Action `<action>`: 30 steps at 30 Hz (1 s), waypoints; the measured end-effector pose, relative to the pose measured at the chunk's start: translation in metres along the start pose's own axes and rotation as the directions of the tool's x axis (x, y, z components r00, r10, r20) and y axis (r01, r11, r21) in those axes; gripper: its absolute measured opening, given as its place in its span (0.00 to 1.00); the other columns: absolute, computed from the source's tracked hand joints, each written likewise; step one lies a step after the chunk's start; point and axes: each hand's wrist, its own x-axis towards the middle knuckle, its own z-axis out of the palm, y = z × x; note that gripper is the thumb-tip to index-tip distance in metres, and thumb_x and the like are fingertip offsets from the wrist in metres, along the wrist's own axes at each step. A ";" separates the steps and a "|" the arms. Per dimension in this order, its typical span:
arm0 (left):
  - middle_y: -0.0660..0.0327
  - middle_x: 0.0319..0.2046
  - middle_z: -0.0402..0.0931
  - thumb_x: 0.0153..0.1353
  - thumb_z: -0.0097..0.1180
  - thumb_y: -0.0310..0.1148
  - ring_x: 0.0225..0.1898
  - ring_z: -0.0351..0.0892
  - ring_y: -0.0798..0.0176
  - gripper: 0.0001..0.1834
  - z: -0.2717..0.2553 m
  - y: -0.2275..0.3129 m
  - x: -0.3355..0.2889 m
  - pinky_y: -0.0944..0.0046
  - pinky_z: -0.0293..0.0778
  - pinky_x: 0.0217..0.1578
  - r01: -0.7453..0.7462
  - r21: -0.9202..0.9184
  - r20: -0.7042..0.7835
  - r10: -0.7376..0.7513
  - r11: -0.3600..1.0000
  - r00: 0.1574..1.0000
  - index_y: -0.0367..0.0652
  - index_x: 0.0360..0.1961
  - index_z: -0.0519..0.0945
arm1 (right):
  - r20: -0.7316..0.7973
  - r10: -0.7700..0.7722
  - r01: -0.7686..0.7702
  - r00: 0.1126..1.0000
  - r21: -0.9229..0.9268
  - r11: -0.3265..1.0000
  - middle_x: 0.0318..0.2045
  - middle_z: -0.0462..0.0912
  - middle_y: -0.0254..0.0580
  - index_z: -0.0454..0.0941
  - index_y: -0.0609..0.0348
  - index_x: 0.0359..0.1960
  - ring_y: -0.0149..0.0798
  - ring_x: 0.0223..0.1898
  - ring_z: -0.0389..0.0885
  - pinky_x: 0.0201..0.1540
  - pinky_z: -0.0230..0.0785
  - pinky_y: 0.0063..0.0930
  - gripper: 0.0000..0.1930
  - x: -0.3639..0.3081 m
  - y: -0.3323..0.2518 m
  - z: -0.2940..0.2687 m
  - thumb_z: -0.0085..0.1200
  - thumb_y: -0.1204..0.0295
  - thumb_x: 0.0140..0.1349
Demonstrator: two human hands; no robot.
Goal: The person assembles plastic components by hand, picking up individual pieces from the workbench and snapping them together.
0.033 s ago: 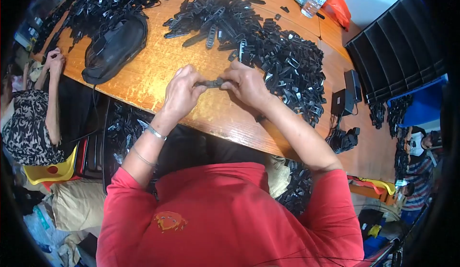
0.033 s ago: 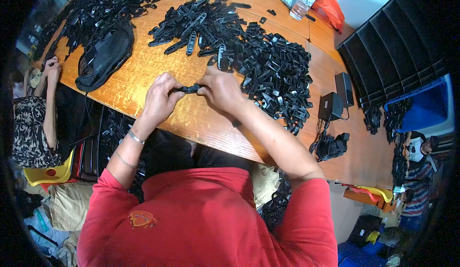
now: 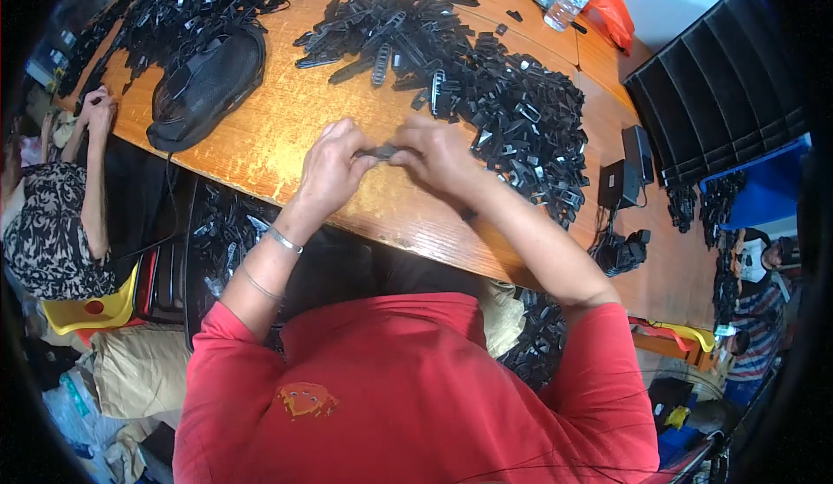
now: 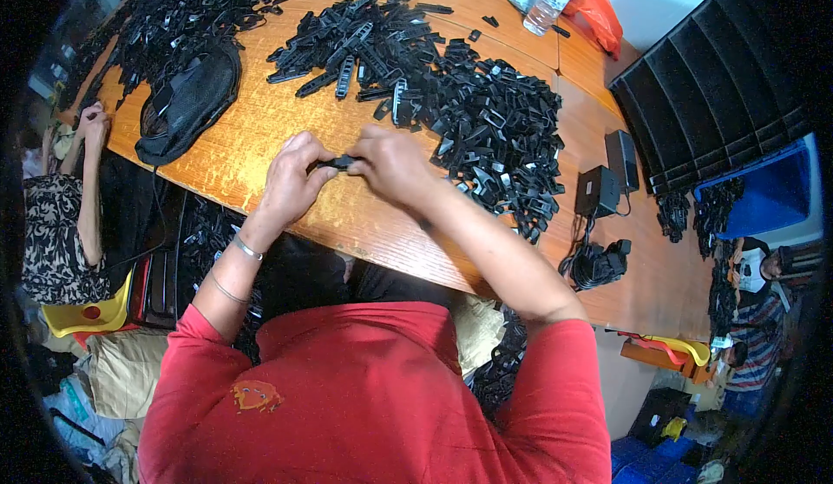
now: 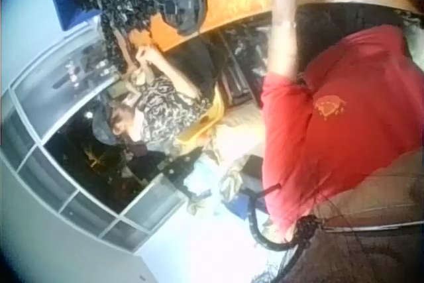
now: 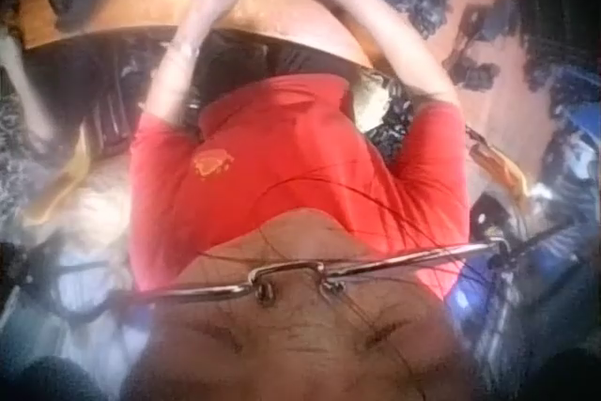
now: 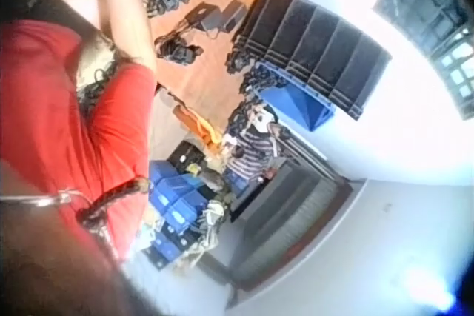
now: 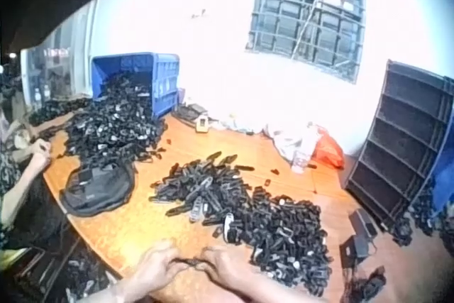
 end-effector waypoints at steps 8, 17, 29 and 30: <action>0.53 0.34 0.80 0.55 0.79 0.27 0.41 0.83 0.45 0.12 -0.046 -0.009 -0.021 0.49 0.77 0.43 0.045 0.152 0.163 -0.070 0.987 0.984 0.37 0.34 0.85 | 0.111 -0.059 0.062 0.992 -0.022 0.998 0.39 0.86 0.44 0.91 0.53 0.38 0.55 0.38 0.89 0.42 0.81 0.51 0.10 0.008 -0.019 0.026 0.71 0.61 0.64; 0.49 0.46 0.87 0.61 0.71 0.24 0.52 0.88 0.44 0.15 -0.138 -0.002 -0.010 0.51 0.81 0.55 0.129 0.354 0.308 -0.246 0.926 0.919 0.37 0.50 0.89 | -0.272 0.239 -0.327 0.932 -0.349 0.878 0.43 0.87 0.50 0.87 0.56 0.45 0.58 0.40 0.90 0.43 0.84 0.50 0.13 0.003 0.020 -0.038 0.67 0.62 0.67; 0.52 0.46 0.80 0.65 0.64 0.21 0.53 0.80 0.44 0.18 0.024 0.020 0.095 0.47 0.79 0.54 -0.180 0.236 0.149 0.147 0.955 0.978 0.44 0.56 0.88 | -0.200 0.239 -0.271 0.950 -0.156 0.950 0.41 0.85 0.57 0.82 0.61 0.41 0.64 0.40 0.88 0.44 0.82 0.54 0.13 -0.025 0.015 -0.041 0.73 0.68 0.61; 0.52 0.46 0.80 0.65 0.64 0.21 0.53 0.80 0.44 0.18 0.028 0.019 0.096 0.47 0.79 0.54 -0.179 0.235 0.152 0.146 0.955 0.978 0.44 0.56 0.88 | -0.199 0.241 -0.273 0.950 -0.154 0.950 0.41 0.85 0.57 0.82 0.61 0.41 0.64 0.40 0.88 0.44 0.82 0.54 0.13 -0.027 0.015 -0.043 0.73 0.68 0.61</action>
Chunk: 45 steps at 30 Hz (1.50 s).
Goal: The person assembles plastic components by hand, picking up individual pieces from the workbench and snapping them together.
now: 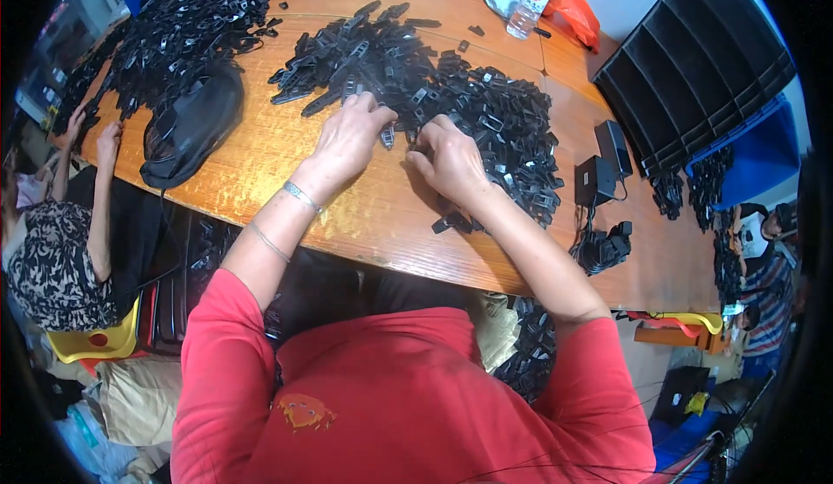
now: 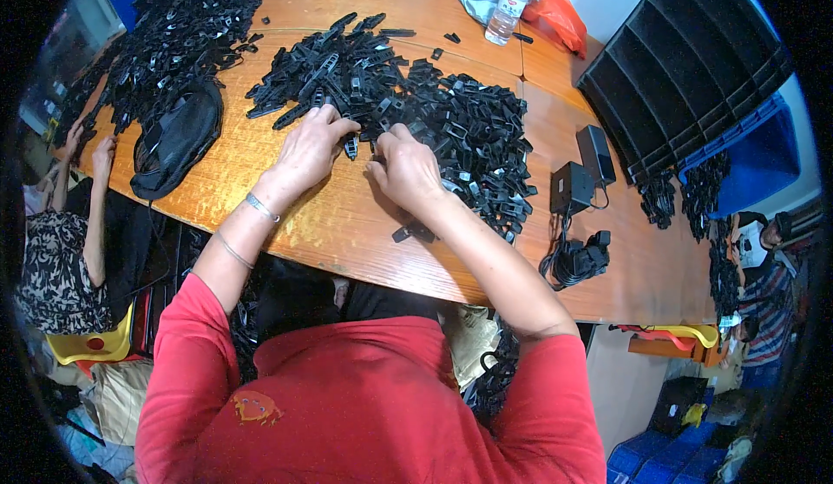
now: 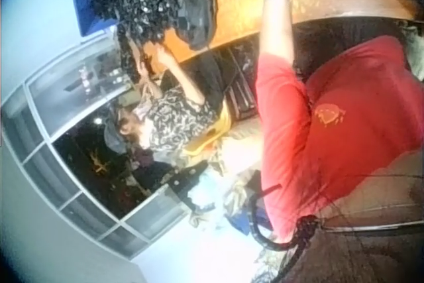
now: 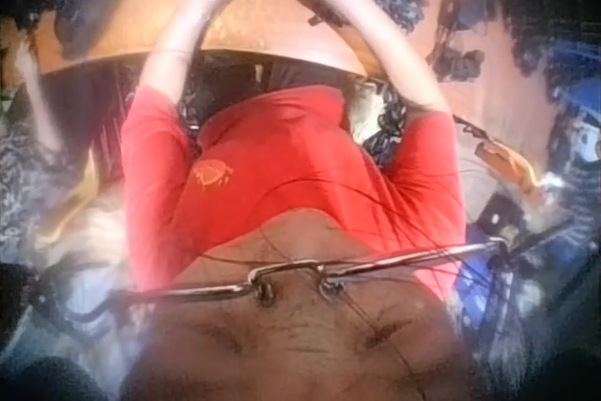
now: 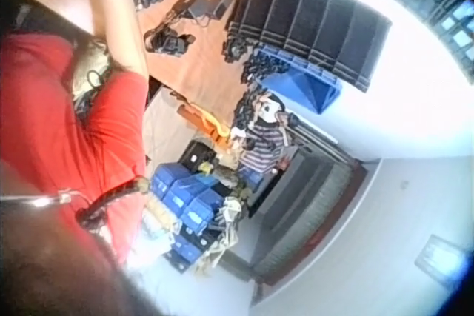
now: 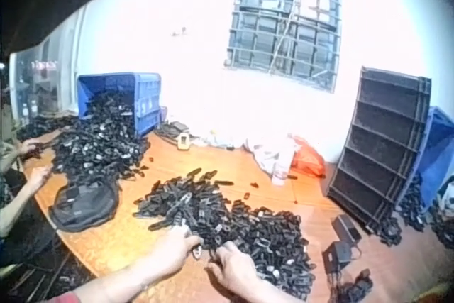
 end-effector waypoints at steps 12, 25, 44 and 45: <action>0.53 0.43 0.83 0.62 0.72 0.27 0.50 0.82 0.43 0.14 -0.005 -0.003 -0.019 0.47 0.80 0.53 -0.143 -0.046 -0.042 0.141 0.989 0.989 0.39 0.48 0.85 | 0.176 0.207 -0.254 0.962 0.311 0.916 0.37 0.91 0.49 0.90 0.61 0.49 0.45 0.38 0.91 0.45 0.82 0.40 0.20 -0.017 -0.008 0.007 0.80 0.68 0.58; 0.58 0.38 0.81 0.61 0.78 0.26 0.37 0.83 0.59 0.10 -0.016 -0.009 -0.109 0.61 0.79 0.43 0.312 -0.259 -0.119 -0.351 0.914 0.929 0.37 0.38 0.86 | 0.315 -0.037 0.065 0.948 -0.080 0.995 0.43 0.86 0.49 0.90 0.57 0.43 0.58 0.43 0.90 0.47 0.82 0.50 0.16 -0.017 -0.023 0.003 0.78 0.63 0.58; 0.52 0.36 0.80 0.55 0.78 0.24 0.43 0.83 0.45 0.12 -0.021 -0.015 -0.122 0.50 0.78 0.46 0.171 -0.187 -0.186 -0.205 0.967 0.961 0.36 0.39 0.88 | 0.145 -0.269 0.234 0.952 0.220 0.947 0.41 0.86 0.43 0.93 0.53 0.44 0.55 0.40 0.89 0.41 0.79 0.46 0.13 0.024 -0.034 0.048 0.77 0.66 0.59; 0.52 0.36 0.80 0.55 0.78 0.24 0.43 0.83 0.45 0.12 -0.019 -0.014 -0.124 0.50 0.78 0.46 0.169 -0.187 -0.187 -0.204 0.968 0.961 0.36 0.39 0.88 | 0.134 -0.329 0.295 0.935 0.226 0.929 0.41 0.86 0.44 0.91 0.55 0.44 0.56 0.40 0.88 0.41 0.79 0.48 0.12 0.023 -0.043 0.056 0.76 0.68 0.59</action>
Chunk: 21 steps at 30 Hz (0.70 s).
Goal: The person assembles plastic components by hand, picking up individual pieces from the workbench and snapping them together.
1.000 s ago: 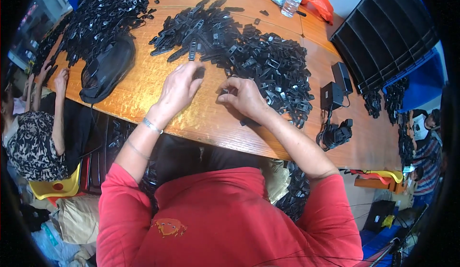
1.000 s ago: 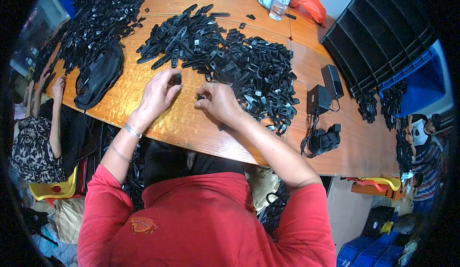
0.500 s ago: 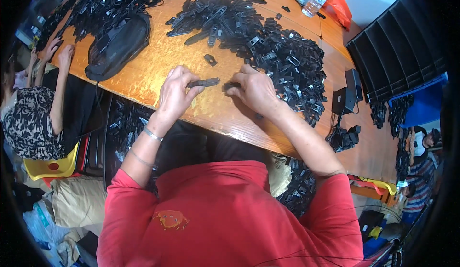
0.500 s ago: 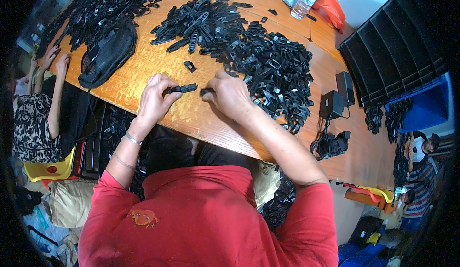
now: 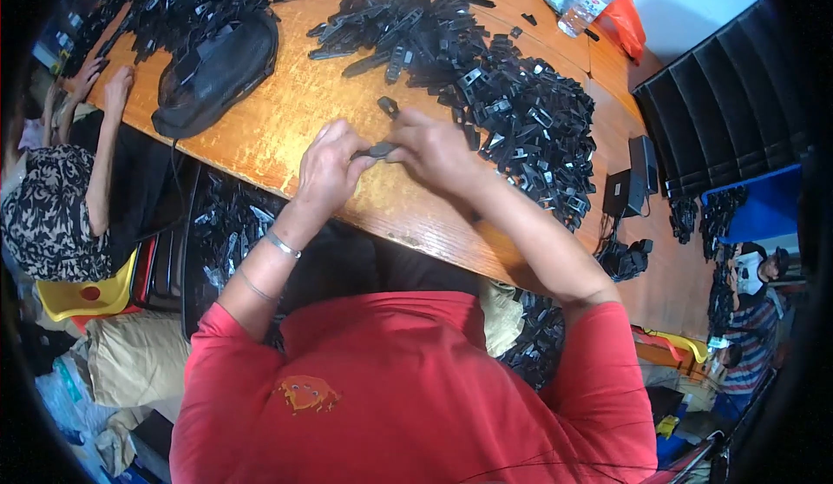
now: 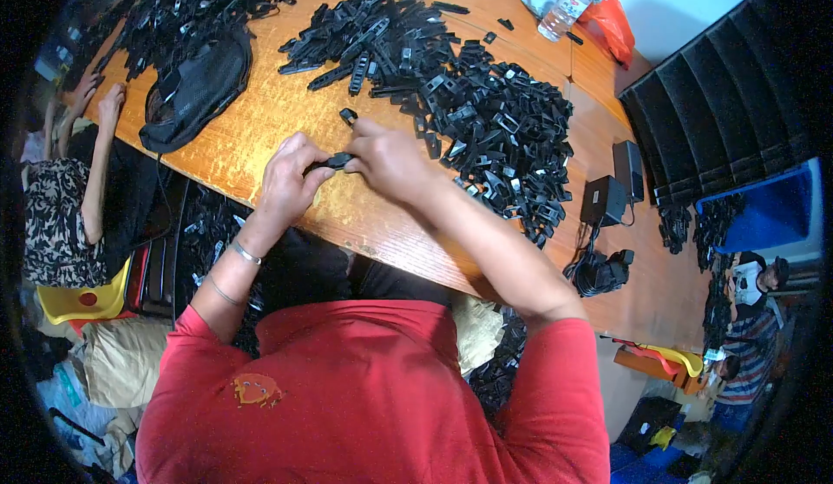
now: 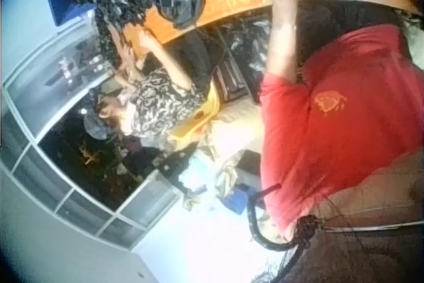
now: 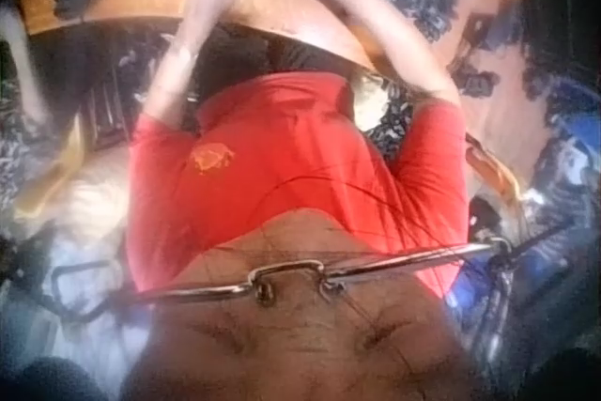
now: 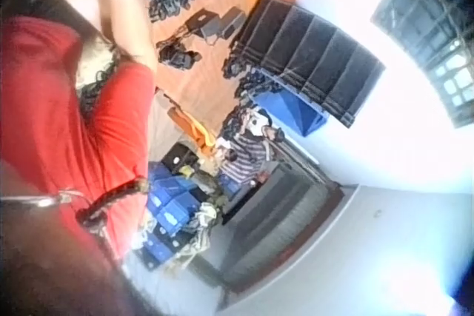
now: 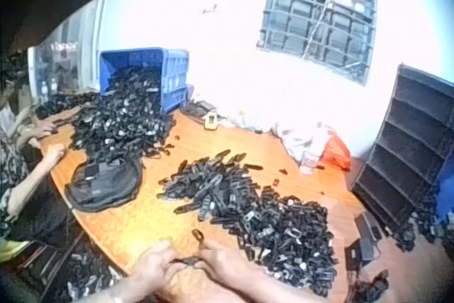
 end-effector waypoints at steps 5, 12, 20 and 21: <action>0.52 0.35 0.80 0.54 0.78 0.22 0.39 0.83 0.45 0.12 -0.009 -0.008 -0.008 0.50 0.78 0.41 0.055 0.020 -0.006 -0.055 0.998 0.998 0.36 0.38 0.87 | 0.084 -0.016 0.021 0.996 -0.058 0.998 0.41 0.85 0.43 0.90 0.55 0.41 0.56 0.41 0.88 0.41 0.80 0.50 0.11 0.013 -0.004 0.014 0.74 0.64 0.62; 0.52 0.41 0.86 0.59 0.72 0.23 0.46 0.87 0.48 0.13 -0.164 -0.028 -0.041 0.53 0.81 0.50 0.316 0.130 0.443 -0.340 0.940 0.830 0.38 0.46 0.90 | -0.044 0.134 -0.134 0.990 -0.003 0.991 0.40 0.85 0.51 0.90 0.58 0.39 0.61 0.40 0.89 0.45 0.83 0.52 0.16 0.016 -0.021 0.002 0.72 0.57 0.65; 0.48 0.49 0.86 0.65 0.72 0.30 0.55 0.84 0.42 0.20 -0.024 -0.046 0.080 0.48 0.79 0.61 0.071 0.197 -0.040 -0.064 0.978 0.997 0.40 0.58 0.88 | -0.037 0.252 -0.251 0.967 -0.292 0.923 0.47 0.83 0.66 0.86 0.63 0.46 0.69 0.39 0.89 0.46 0.82 0.59 0.11 0.053 0.027 0.030 0.63 0.76 0.63; 0.49 0.49 0.85 0.63 0.73 0.30 0.55 0.83 0.41 0.21 -0.009 -0.047 0.092 0.47 0.79 0.61 0.053 0.231 -0.075 -0.037 0.971 0.996 0.40 0.57 0.88 | -0.036 0.245 -0.244 0.969 -0.297 0.923 0.47 0.83 0.66 0.86 0.63 0.46 0.69 0.39 0.89 0.46 0.82 0.59 0.11 0.054 0.025 0.030 0.63 0.76 0.63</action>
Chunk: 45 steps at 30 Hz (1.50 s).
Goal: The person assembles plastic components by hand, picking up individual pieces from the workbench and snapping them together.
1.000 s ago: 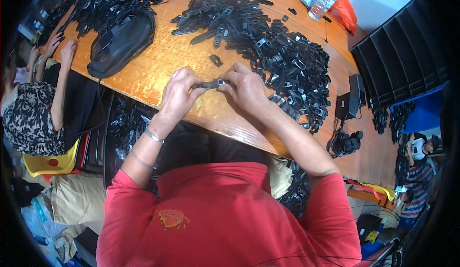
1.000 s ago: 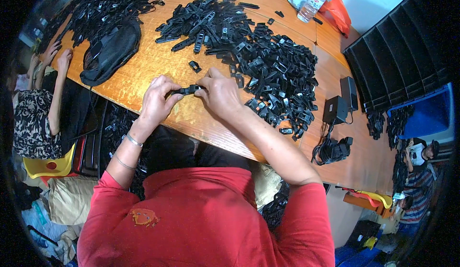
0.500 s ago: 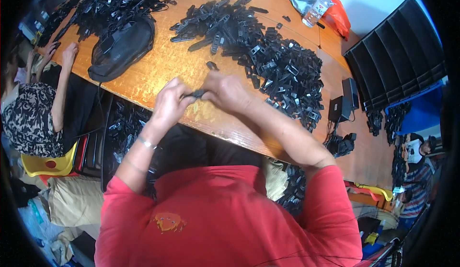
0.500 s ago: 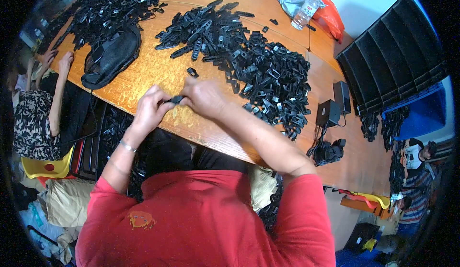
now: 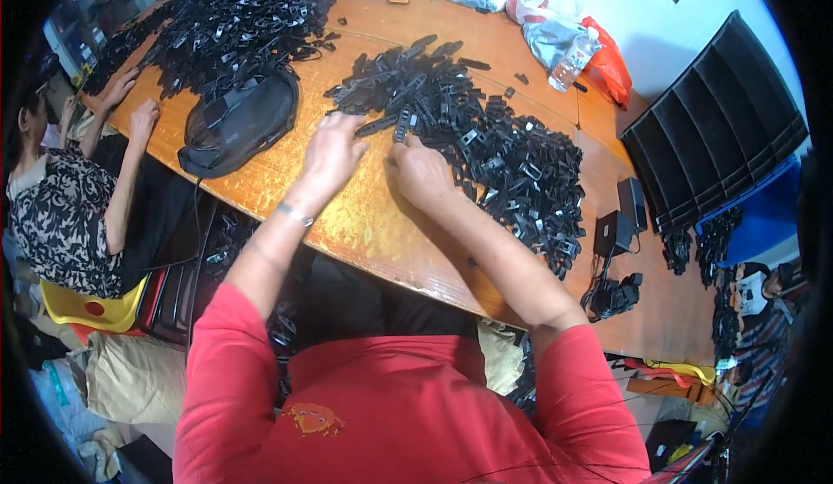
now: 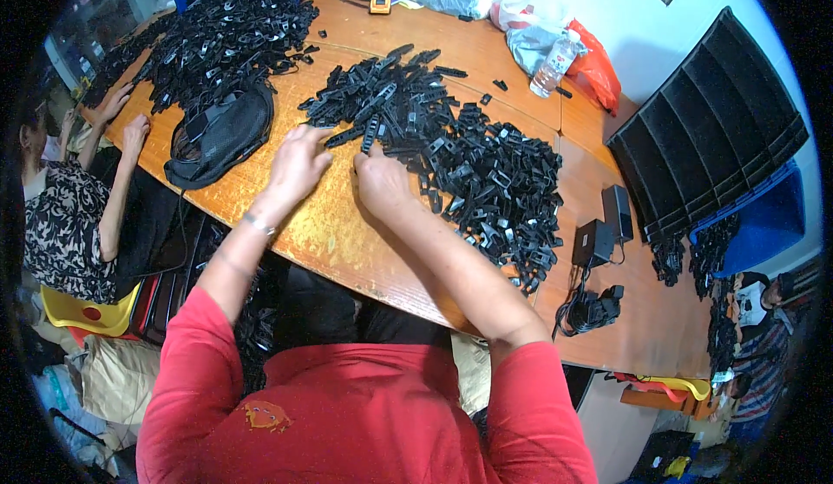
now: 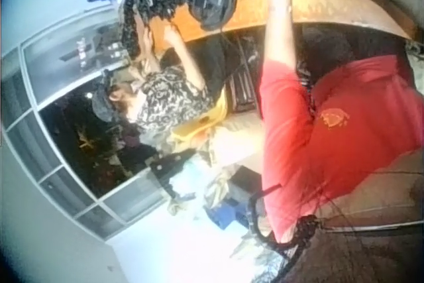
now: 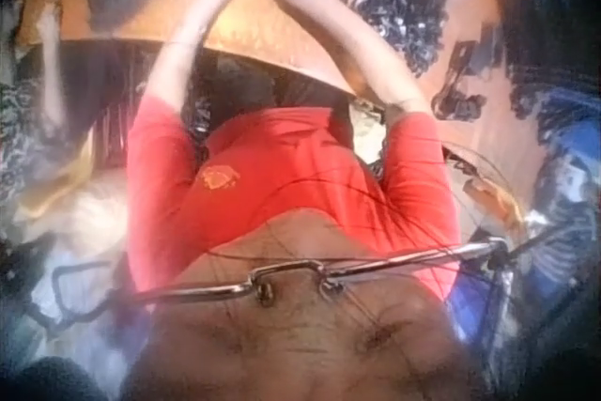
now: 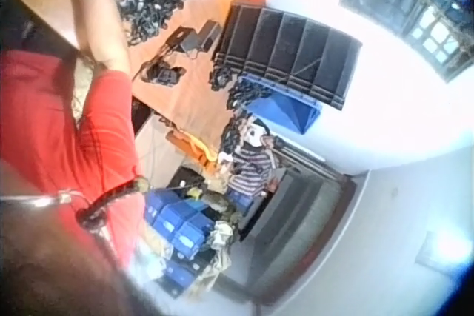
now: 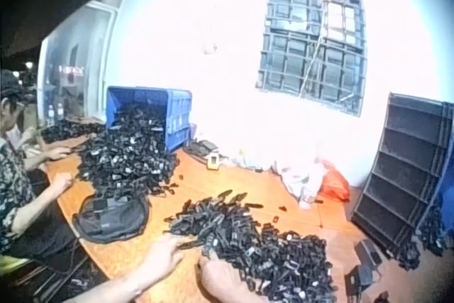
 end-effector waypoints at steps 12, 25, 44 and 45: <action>0.47 0.42 0.86 0.63 0.70 0.24 0.50 0.84 0.38 0.12 0.016 0.003 -0.019 0.44 0.80 0.55 -0.099 -0.057 0.080 0.103 0.994 0.991 0.39 0.48 0.88 | -0.026 0.100 -0.084 0.995 0.356 0.931 0.39 0.86 0.52 0.87 0.59 0.44 0.58 0.42 0.87 0.46 0.80 0.51 0.12 -0.067 -0.012 -0.039 0.71 0.70 0.61; 0.63 0.39 0.91 0.69 0.69 0.20 0.42 0.86 0.70 0.08 -0.016 -0.039 -0.031 0.64 0.82 0.47 0.402 -0.500 0.610 -0.017 0.767 0.792 0.34 0.47 0.91 | 0.170 -0.069 0.068 0.983 0.015 0.998 0.36 0.87 0.55 0.87 0.62 0.31 0.63 0.38 0.89 0.43 0.82 0.55 0.07 -0.072 -0.021 -0.063 0.65 0.71 0.61; 0.62 0.34 0.89 0.71 0.70 0.26 0.37 0.83 0.68 0.05 -0.020 -0.037 -0.013 0.61 0.80 0.43 0.359 -0.341 0.604 -0.090 0.869 0.792 0.35 0.44 0.90 | 0.345 -0.001 -0.005 0.939 0.016 1.000 0.45 0.90 0.51 0.92 0.56 0.47 0.58 0.48 0.90 0.53 0.82 0.50 0.13 -0.062 -0.015 -0.074 0.70 0.69 0.60; 0.62 0.34 0.89 0.71 0.70 0.27 0.36 0.83 0.69 0.06 -0.019 -0.039 -0.010 0.62 0.80 0.42 0.368 -0.324 0.613 -0.103 0.872 0.783 0.36 0.44 0.90 | 0.344 -0.002 -0.004 0.939 0.015 1.000 0.45 0.90 0.51 0.92 0.56 0.47 0.58 0.48 0.90 0.53 0.82 0.50 0.13 -0.063 -0.015 -0.073 0.70 0.69 0.60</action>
